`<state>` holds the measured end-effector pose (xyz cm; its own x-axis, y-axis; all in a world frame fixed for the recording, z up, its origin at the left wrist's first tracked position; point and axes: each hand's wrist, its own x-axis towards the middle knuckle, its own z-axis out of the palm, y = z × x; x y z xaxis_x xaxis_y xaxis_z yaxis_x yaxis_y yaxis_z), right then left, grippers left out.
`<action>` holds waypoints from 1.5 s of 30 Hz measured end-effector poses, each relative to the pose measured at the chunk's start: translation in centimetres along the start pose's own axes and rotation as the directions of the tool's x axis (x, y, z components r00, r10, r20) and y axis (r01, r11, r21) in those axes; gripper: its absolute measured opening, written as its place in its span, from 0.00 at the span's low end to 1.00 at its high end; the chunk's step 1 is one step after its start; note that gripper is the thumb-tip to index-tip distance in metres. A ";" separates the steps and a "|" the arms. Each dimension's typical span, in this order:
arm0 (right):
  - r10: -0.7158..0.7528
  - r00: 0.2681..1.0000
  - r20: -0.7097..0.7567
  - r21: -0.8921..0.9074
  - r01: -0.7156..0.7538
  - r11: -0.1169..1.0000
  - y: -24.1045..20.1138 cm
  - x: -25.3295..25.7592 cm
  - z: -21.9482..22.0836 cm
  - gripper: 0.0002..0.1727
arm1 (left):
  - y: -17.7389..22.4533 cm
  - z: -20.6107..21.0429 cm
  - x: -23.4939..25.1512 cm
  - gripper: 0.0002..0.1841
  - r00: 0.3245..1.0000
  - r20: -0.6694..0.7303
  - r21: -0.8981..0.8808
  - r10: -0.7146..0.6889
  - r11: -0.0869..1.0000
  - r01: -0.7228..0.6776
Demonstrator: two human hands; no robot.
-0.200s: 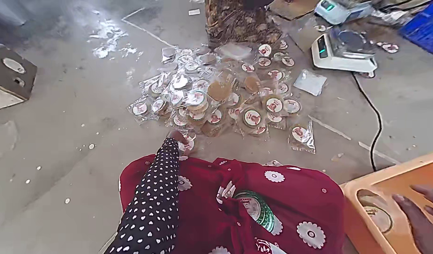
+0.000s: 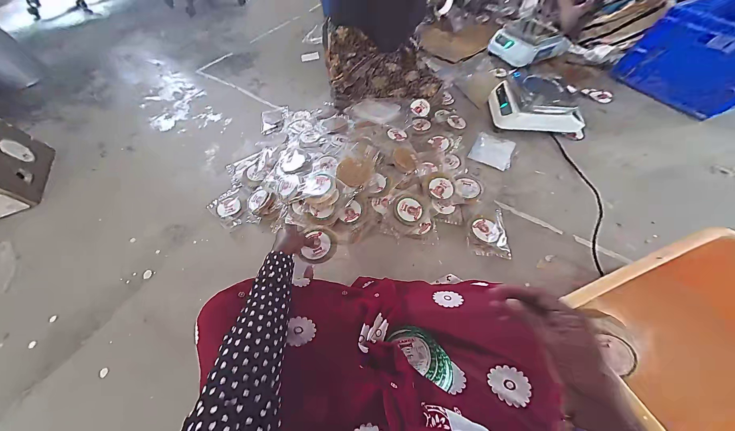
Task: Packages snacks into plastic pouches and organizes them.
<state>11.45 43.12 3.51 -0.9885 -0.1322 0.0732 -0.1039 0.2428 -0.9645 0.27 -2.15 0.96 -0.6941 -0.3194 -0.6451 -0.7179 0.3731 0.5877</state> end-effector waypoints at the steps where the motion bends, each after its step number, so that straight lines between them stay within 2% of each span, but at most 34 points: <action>1: 0.132 0.988 0.077 0.147 -0.142 0.979 -1.0 -0.2 2.6 0.14 | -1.2 1.5 -0.8 0.26 0.955 -0.154 0.039 0.255 0.967 -0.252; 2: 0.251 0.953 0.169 0.275 -0.290 0.917 -1.7 -0.4 5.0 0.18 | -1.6 2.9 -2.3 0.22 0.854 -0.246 0.104 0.459 0.888 -0.448; 3: 0.329 0.903 0.277 0.384 -0.418 0.824 -2.0 -0.4 6.8 0.25 | -1.6 4.5 -4.6 0.16 0.711 -0.301 0.186 0.636 0.770 -0.610; 4: 0.351 0.850 0.393 0.471 -0.514 0.717 -1.8 -0.2 8.2 0.34 | -1.8 6.1 -7.0 0.11 0.537 -0.323 0.256 0.779 0.618 -0.743; 6: 0.336 0.768 0.545 0.549 -0.630 0.549 -1.7 0.4 9.7 0.51 | -3.3 9.4 -11.0 0.10 0.184 -0.326 0.374 0.927 0.305 -0.876; 7: 0.335 0.761 0.556 0.573 -0.643 0.509 -2.1 0.5 9.9 0.51 | -4.4 11.0 -12.6 0.12 0.037 -0.316 0.396 0.948 0.167 -0.903; 8: 0.355 0.775 0.523 0.603 -0.631 0.487 -2.7 0.5 10.1 0.41 | -5.5 12.3 -13.8 0.11 -0.071 -0.294 0.414 0.953 0.060 -0.908; 9: 0.387 0.793 0.471 0.637 -0.609 0.472 -3.4 0.3 10.2 0.26 | -6.5 13.3 -14.8 0.10 -0.146 -0.273 0.429 0.951 -0.016 -0.903; 10: 0.424 0.807 0.411 0.646 -0.586 0.489 -4.1 0.2 10.3 0.12 | -7.5 14.0 -15.5 0.12 -0.179 -0.259 0.444 0.949 -0.048 -0.895; 11: 0.433 0.824 0.365 0.624 -0.562 0.543 -4.4 0.3 10.4 0.08 | -8.4 14.3 -15.9 0.18 -0.169 -0.283 0.441 0.944 -0.029 -0.897; 12: 0.412 0.845 0.342 0.579 -0.534 0.616 -4.4 0.2 10.4 0.11 | -9.0 14.2 -16.1 0.24 -0.112 -0.337 0.426 0.935 0.045 -0.904; 13: 0.375 0.869 0.321 0.532 -0.494 0.688 -4.3 -0.1 10.2 0.12 | -9.8 13.9 -16.1 0.27 -0.017 -0.408 0.355 0.913 0.142 -0.924; 14: 0.340 0.894 0.290 0.499 -0.445 0.744 -4.2 -0.6 10.0 0.11 | -10.6 13.7 -16.2 0.27 0.119 -0.483 0.193 0.867 0.238 -0.952; 15: 0.303 0.919 0.252 0.475 -0.390 0.789 -4.3 -1.0 9.9 0.11 | -11.2 13.4 -16.4 0.28 0.315 -0.517 -0.065 0.796 0.331 -0.942; 16: 0.264 0.940 0.215 0.444 -0.335 0.831 -4.8 -1.3 9.9 0.12 | -11.1 13.1 -16.9 0.25 0.555 -0.460 -0.418 0.693 0.383 -0.824; 17: 0.219 0.956 0.194 0.404 -0.281 0.870 -5.2 -1.7 10.0 0.12 | -10.8 12.6 -17.4 0.19 0.743 -0.285 -0.739 0.605 0.355 -0.573; 18: 0.179 0.965 0.191 0.360 -0.239 0.902 -5.5 -2.1 10.3 0.13 | -10.8 12.4 -17.8 0.25 0.815 -0.068 -0.912 0.575 0.296 -0.285; 19: 0.140 0.968 0.207 0.325 -0.202 0.924 -5.7 -2.3 10.6 0.13 | -10.9 12.4 -18.0 0.36 0.798 0.108 -0.964 0.593 0.257 -0.060; 20: 0.108 0.967 0.233 0.296 -0.176 0.939 -5.9 -2.3 11.0 0.12 | -11.1 12.6 -18.0 0.41 0.754 0.212 -0.967 0.621 0.244 0.072; 21: 0.086 0.960 0.267 0.264 -0.158 0.952 -5.9 -2.2 11.1 0.12 | -11.4 13.0 -18.1 0.39 0.738 0.249 -0.965 0.628 0.230 0.130; 22: 0.067 0.957 0.283 0.211 -0.130 0.969 -6.1 -2.1 10.8 0.13 | -11.8 13.3 -18.1 0.31 0.757 0.256 -0.966 0.601 0.195 0.172; 23: 0.041 0.960 0.279 0.129 -0.080 0.988 -6.1 -1.9 10.1 0.18 | -12.0 13.5 -18.0 0.24 0.793 0.249 -0.968 0.556 0.158 0.194; 24: 0.003 0.970 0.242 0.005 -0.004 1.000 -5.9 -1.6 9.2 0.18 | -12.4 13.4 -17.8 0.20 0.831 0.236 -0.971 0.503 0.139 0.192; 26: -0.080 0.988 0.135 -0.262 0.114 0.958 -4.3 -1.2 7.7 0.09 | -13.1 12.6 -17.3 0.15 0.869 0.197 -0.980 0.454 0.117 0.161; 28: -0.019 0.974 0.225 -0.403 0.110 0.909 -2.0 -1.7 7.0 0.08 | -13.8 11.8 -16.8 0.14 0.890 0.157 -0.987 0.429 0.106 0.123; 30: 0.083 0.933 0.351 -0.527 0.123 0.841 0.2 -2.4 8.0 0.16 | -14.0 11.4 -16.7 0.16 0.898 0.151 -0.986 0.412 0.123 0.110; 32: 0.166 0.904 0.395 -0.645 0.145 0.750 1.6 -2.6 9.5 0.21 | -13.9 11.4 -16.8 0.17 0.906 0.171 -0.980 0.386 0.162 0.116; 34: 0.166 0.920 0.355 -0.673 0.128 0.729 2.4 -2.6 10.1 0.14 | -13.7 11.5 -17.1 0.17 0.917 0.186 -0.968 0.353 0.227 0.109; 36: 0.161 0.940 0.301 -0.627 0.068 0.776 2.4 -2.5 9.7 0.07 | -13.7 11.4 -17.3 0.17 0.923 0.192 -0.959 0.333 0.262 0.105; 38: 0.176 0.952 0.250 -0.562 -0.006 0.827 2.4 -2.6 8.5 0.04 | -13.6 11.4 -17.4 0.16 0.934 0.185 -0.955 0.305 0.282 0.097; 41: 0.166 0.968 0.186 -0.480 -0.058 0.876 2.3 -3.2 6.5 0.05 | -13.1 11.7 -17.4 0.12 0.940 0.196 -0.942 0.279 0.320 0.102; 45: 0.089 0.983 0.162 -0.427 -0.011 0.904 1.9 -4.1 5.0 0.10 | -13.2 12.0 -16.8 0.12 0.926 0.241 -0.936 0.291 0.322 0.143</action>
<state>15.85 39.28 0.11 -0.9629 -0.2641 -0.0549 -0.1295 0.6312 -0.7647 22.05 8.76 -1.87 -0.8386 0.0231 -0.5443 -0.3802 -0.7404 0.5543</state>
